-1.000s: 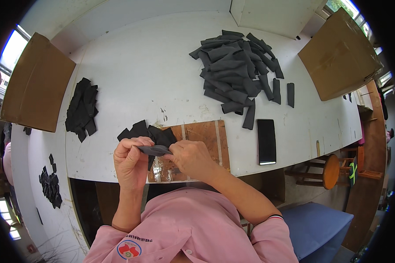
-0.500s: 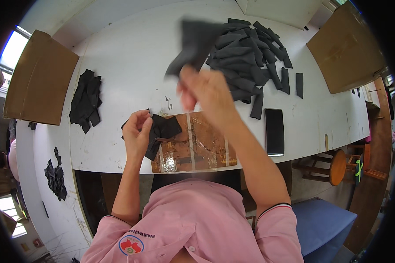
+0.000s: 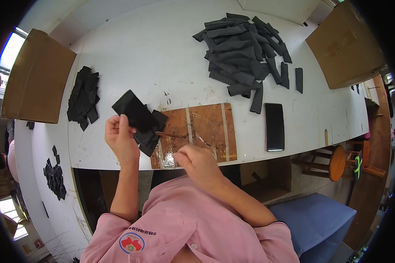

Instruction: The person is manipulating and assembling small black rectangular pieces on a workbench in a manufacturing setting.

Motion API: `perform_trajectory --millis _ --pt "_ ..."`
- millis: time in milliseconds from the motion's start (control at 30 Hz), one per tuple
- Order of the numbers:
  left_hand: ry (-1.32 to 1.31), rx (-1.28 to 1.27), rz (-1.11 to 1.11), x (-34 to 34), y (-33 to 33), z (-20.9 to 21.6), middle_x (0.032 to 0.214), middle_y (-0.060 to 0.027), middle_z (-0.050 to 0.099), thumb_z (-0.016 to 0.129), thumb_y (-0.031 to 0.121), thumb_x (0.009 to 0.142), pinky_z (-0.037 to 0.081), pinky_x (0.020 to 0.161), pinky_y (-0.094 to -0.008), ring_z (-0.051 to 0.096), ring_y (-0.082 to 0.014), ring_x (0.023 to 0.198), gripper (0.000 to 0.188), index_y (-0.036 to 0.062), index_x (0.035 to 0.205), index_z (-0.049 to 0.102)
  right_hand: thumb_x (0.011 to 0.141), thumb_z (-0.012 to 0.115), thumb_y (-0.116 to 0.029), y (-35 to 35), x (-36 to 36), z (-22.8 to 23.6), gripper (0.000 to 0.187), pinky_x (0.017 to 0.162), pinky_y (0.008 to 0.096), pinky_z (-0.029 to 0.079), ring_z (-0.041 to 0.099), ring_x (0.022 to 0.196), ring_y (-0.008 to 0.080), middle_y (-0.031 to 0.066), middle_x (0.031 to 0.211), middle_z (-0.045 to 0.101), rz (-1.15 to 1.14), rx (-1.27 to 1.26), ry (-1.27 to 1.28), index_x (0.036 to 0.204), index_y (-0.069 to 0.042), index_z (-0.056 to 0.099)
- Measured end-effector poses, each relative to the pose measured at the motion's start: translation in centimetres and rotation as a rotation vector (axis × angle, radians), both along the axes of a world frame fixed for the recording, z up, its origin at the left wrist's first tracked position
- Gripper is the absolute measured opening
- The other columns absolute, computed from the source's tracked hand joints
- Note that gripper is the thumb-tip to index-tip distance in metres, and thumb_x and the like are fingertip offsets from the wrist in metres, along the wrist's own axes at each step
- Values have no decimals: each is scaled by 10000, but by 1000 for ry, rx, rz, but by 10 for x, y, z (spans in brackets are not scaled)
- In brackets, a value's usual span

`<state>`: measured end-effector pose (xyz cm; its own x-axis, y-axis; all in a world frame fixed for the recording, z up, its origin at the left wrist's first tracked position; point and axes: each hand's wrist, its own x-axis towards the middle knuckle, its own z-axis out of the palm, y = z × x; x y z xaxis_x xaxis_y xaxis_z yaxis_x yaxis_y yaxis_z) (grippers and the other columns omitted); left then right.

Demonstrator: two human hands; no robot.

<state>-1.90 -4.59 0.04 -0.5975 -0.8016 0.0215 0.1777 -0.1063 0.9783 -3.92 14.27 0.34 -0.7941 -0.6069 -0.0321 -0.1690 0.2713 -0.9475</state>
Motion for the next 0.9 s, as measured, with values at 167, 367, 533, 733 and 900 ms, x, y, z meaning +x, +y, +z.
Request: perform_trajectory --millis 167,367,533,733,900 --pt "79 662 -153 23 22 23 805 -26 544 521 38 824 431 657 -232 521 -103 712 47 37 847 480 700 684 -370 -23 16 5 548 602 272 436 517 700 150 83 841 515 0 -145 -105 1051 -5 472" --pt "33 899 -283 47 59 11 870 -51 556 541 60 813 469 741 -280 541 -137 780 69 35 869 510 742 654 -168 -44 30 0 255 591 240 412 500 708 122 55 797 512 -386 -419 -295 928 -6 588" --pt "-118 962 -499 56 63 10 852 -53 560 541 98 818 453 658 -270 535 -134 742 108 27 897 520 719 628 -57 -34 16 7 57 510 269 396 515 604 167 61 689 517 -369 -251 69 737 -4 614" --pt "-272 401 -572 72 66 23 737 -53 568 550 153 820 400 540 -202 518 -91 618 140 17 844 528 657 669 -6 -24 9 6 100 432 262 353 457 498 133 47 617 470 -313 -95 445 675 11 572" --pt "-241 216 -418 60 63 41 721 -52 570 553 176 817 391 521 -192 513 -77 608 164 17 814 516 503 584 74 -19 9 -3 171 482 335 370 468 585 245 90 628 445 -244 -87 628 651 4 533"
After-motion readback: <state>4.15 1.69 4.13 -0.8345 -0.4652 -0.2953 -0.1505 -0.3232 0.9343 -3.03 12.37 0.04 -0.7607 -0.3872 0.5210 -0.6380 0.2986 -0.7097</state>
